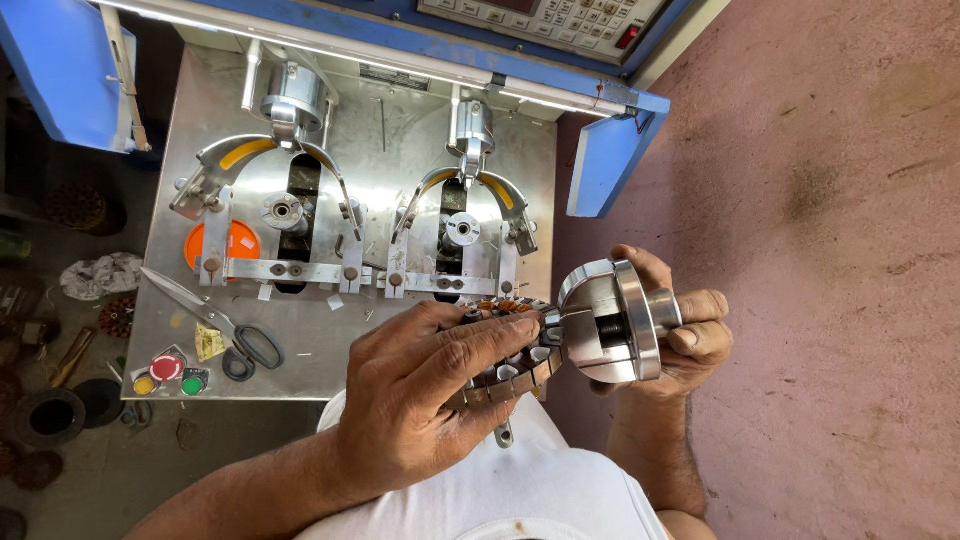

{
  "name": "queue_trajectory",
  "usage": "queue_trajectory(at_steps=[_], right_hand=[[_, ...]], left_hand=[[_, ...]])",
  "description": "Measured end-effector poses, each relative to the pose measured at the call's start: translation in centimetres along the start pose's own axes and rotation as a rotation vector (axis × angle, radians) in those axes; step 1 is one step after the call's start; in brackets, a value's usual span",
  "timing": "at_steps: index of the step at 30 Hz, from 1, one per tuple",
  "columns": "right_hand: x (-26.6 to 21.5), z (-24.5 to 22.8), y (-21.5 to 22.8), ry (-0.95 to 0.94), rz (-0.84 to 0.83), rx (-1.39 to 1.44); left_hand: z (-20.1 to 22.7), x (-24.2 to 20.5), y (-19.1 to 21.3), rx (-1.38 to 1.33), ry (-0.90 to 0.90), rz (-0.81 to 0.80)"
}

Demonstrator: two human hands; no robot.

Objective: The person assembles small metal components using an Allen key and a screwdriver. They tighten screws on a cylindrical metal part and fit it onto a copper-wound stator, then place the assembled unit on the machine.

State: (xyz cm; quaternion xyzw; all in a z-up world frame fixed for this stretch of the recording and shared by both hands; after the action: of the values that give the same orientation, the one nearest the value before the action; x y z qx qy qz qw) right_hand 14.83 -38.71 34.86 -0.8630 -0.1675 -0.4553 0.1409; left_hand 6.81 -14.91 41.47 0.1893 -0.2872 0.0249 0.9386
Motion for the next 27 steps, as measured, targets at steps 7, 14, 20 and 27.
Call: queue_trajectory(at_steps=[7,14,20,27], right_hand=[[0.0,0.6,-0.3,-0.051,-0.009,0.021],[0.2,0.9,-0.2,-0.062,-0.001,-0.011],[0.3,1.1,-0.1,-0.06,-0.012,-0.02],[0.4,1.1,-0.5,-0.052,-0.039,0.024]], left_hand=[[-0.8,0.1,0.1,-0.06,0.064,0.038],[-1.4,0.3,0.2,-0.069,0.116,0.034],[-1.8,0.3,0.2,-0.081,0.133,0.02],[-1.3,0.6,0.3,-0.069,0.081,0.015]])
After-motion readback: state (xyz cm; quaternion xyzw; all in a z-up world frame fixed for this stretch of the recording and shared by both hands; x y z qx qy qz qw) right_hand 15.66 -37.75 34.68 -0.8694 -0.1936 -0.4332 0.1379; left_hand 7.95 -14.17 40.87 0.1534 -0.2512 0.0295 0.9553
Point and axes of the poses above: each hand's wrist, its own x-axis towards the middle knuckle, its own y-axis out of the back of the hand, z = x × y, the point moved 8 cm from there along x, towards the middle knuckle, and after that the axes turned 4 degrees about y, right-handed, at the moved point
